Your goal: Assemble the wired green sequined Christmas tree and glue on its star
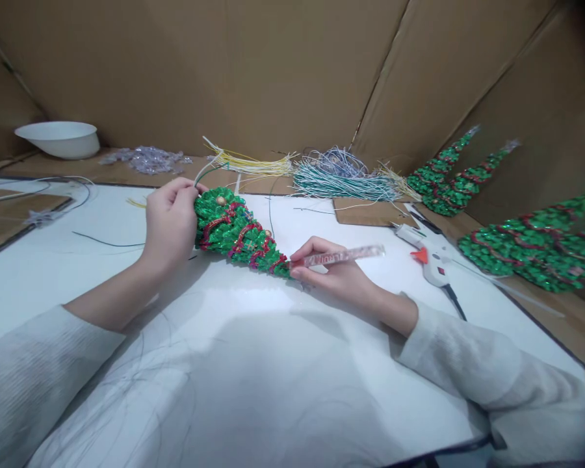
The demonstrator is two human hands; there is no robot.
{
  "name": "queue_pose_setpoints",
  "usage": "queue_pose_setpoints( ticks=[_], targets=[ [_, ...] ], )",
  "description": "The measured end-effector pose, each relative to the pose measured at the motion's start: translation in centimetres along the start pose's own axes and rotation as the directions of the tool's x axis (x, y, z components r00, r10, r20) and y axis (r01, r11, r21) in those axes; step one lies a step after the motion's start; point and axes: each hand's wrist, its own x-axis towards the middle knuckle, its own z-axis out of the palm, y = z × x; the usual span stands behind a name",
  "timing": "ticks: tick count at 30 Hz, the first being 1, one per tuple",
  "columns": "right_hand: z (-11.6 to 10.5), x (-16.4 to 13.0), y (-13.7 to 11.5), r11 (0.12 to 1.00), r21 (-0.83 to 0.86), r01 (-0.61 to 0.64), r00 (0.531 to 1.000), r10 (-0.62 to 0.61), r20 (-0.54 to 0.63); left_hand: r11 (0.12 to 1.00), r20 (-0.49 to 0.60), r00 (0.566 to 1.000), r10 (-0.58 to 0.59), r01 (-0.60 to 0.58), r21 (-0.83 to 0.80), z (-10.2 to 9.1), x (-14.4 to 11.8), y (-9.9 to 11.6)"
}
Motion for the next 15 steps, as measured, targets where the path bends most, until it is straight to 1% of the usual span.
queue_pose_setpoints(
  ticks=[2, 4, 6, 8, 10, 15],
  targets=[
    [-0.2, 0.1, 0.2, 0.999, -0.020, 0.028, 0.999, -0.028, 0.032, 0.988, 0.022, 0.994, 0.109, -0.111, 0.109, -0.1, -0.5, 0.4],
    [-0.5, 0.3, 0.3, 0.998, -0.037, 0.051, 0.998, -0.050, 0.042, 0.951, 0.071, 0.977, 0.200, -0.211, 0.224, -0.1, -0.9, 0.7],
    [-0.9, 0.5, 0.3, 0.995, -0.057, 0.076, 0.997, -0.075, 0.023, 0.913, 0.124, 0.961, 0.246, -0.273, 0.303, -0.2, -1.1, 0.8],
    [-1.2, 0.6, 0.3, 0.990, -0.072, 0.117, 0.993, -0.116, 0.019, 0.894, 0.165, 0.954, 0.251, -0.294, 0.339, -0.2, -1.2, 0.8],
    [-1.4, 0.7, 0.4, 0.984, -0.084, 0.159, 0.986, -0.155, 0.055, 0.878, 0.192, 0.946, 0.260, -0.314, 0.362, -0.3, -1.2, 0.6],
    [-1.4, 0.7, 0.1, 0.969, -0.118, 0.218, 0.971, -0.202, 0.129, 0.881, 0.205, 0.938, 0.281, -0.337, 0.332, -0.3, -1.1, 0.3]
  ],
)
